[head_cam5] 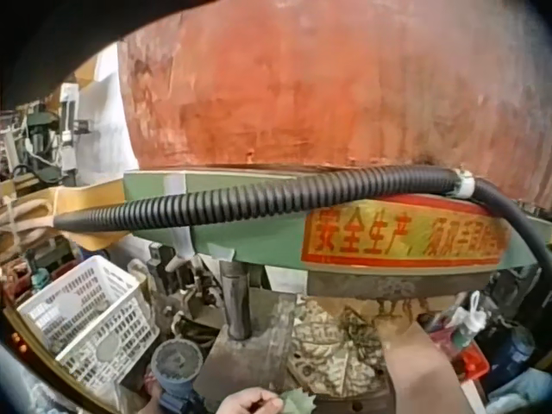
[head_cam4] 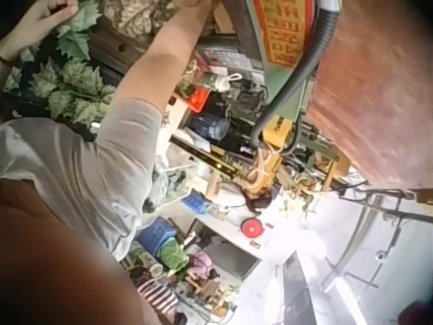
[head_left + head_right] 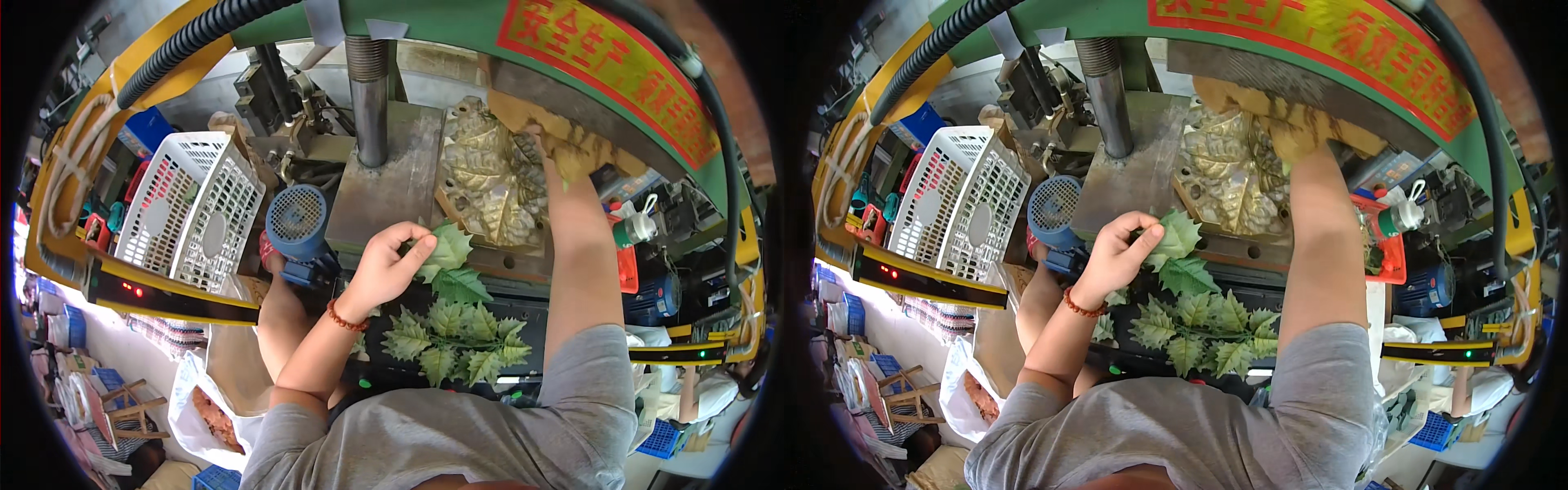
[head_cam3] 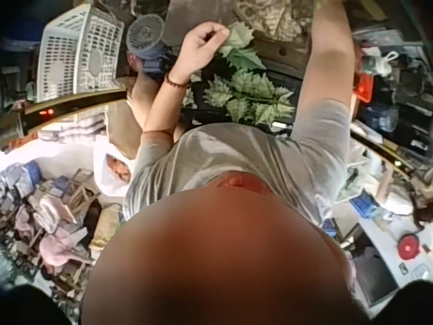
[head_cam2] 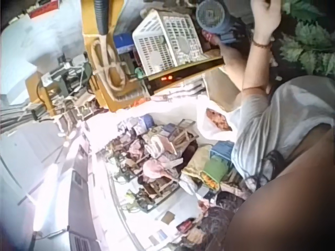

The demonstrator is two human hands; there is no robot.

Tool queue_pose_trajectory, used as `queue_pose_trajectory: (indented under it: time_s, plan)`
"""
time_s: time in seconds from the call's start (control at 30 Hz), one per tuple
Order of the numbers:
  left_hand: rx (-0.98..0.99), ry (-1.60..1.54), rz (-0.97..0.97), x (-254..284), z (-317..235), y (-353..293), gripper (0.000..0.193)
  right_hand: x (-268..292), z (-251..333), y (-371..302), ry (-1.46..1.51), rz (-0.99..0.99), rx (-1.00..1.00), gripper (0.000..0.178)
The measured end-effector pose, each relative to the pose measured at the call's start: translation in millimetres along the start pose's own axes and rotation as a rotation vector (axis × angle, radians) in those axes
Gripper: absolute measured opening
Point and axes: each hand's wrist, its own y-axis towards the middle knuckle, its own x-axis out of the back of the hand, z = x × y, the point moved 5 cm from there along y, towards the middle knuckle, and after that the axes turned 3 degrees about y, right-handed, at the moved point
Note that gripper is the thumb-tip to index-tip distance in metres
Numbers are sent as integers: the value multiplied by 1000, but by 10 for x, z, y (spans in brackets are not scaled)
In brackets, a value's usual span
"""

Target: Operating a mechanical press to shape or cut artificial leaves.

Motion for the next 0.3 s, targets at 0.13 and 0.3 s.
queue_pose_trajectory:
  time_s: [0.13,0.3]
  plan:
    - [67,-33,-71,258,103,-122,8,585,-414,402,484,-79,-89,63]
    - [96,-116,-74,247,295,-114,8,-144,48,-24,-1173,472,216,65]
